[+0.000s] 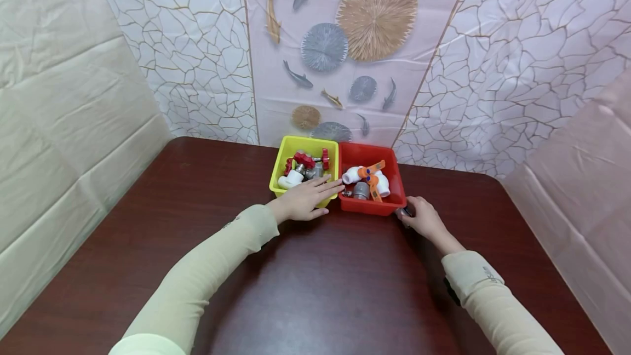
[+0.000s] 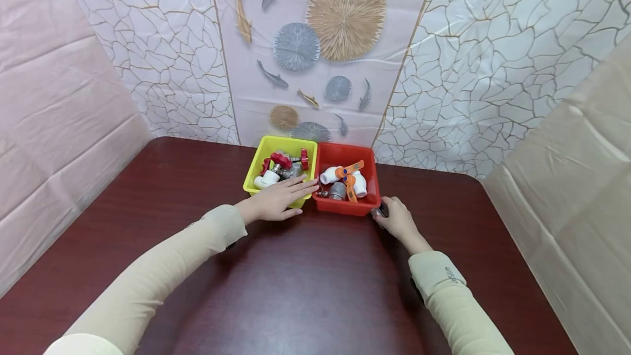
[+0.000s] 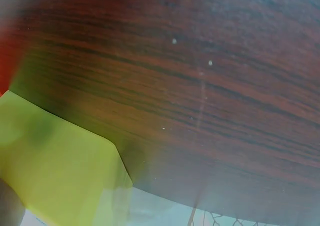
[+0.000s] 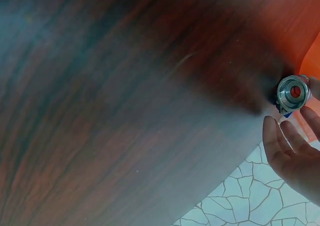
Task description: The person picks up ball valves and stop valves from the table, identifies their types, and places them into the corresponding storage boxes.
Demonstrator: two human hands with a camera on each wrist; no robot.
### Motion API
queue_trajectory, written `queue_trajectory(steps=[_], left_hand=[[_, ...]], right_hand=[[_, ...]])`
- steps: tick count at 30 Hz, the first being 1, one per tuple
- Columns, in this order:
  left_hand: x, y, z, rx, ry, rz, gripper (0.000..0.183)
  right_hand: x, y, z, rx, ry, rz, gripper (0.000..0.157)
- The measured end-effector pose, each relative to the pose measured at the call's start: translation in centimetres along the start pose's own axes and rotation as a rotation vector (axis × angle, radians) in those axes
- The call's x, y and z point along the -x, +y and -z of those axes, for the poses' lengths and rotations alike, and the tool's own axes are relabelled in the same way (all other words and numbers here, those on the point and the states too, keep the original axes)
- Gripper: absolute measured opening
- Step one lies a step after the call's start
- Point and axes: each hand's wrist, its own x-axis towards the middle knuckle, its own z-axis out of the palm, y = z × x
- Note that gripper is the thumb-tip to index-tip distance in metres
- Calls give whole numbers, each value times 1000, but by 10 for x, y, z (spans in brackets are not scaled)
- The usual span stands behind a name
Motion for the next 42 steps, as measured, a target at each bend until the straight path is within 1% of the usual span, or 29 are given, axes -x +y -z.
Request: queue_trajectory(steps=[3, 6, 12, 14, 16, 20, 26, 28, 31, 32, 34, 42], left_hand=[[0, 1, 1, 1, -7, 4, 66], [-1, 1, -1, -23, -11, 16, 66], [-2, 2, -3, -47, -24, 45, 68], [-1, 2, -4, -41, -26, 49, 68], [-1, 3, -4, -40, -28, 49, 68], [-2, 2, -5, -36, -12, 37, 67], [0, 1, -3, -44, 20, 20, 66], [0, 1, -2, -50, 26, 19, 66], [0, 2, -2, -51, 24, 16, 66], [-1, 2, -2, -47, 24, 15, 66], [-1, 1, -3, -47, 15, 17, 67], [-2, -1, -5, -77, 4, 36, 68]], right_hand=[[-2, 2, -2, 2, -10, 0, 43], [-4, 3, -3, -7, -17, 5, 45], [-8, 1, -9, -11, -66, -4, 61], [-9, 0, -11, -4, -85, -14, 63], [-9, 0, -12, 9, -90, -13, 60], [-11, -2, -13, 22, -91, -6, 47], [-17, -2, -10, -13, -109, 33, 25], [-20, -1, -8, -24, -111, 49, 21], [-22, 2, -7, -34, -113, 58, 21], [-22, 2, -6, -39, -113, 52, 22], [-22, 4, -7, -35, -99, 45, 27], [-19, 4, -8, -15, -53, -6, 32]])
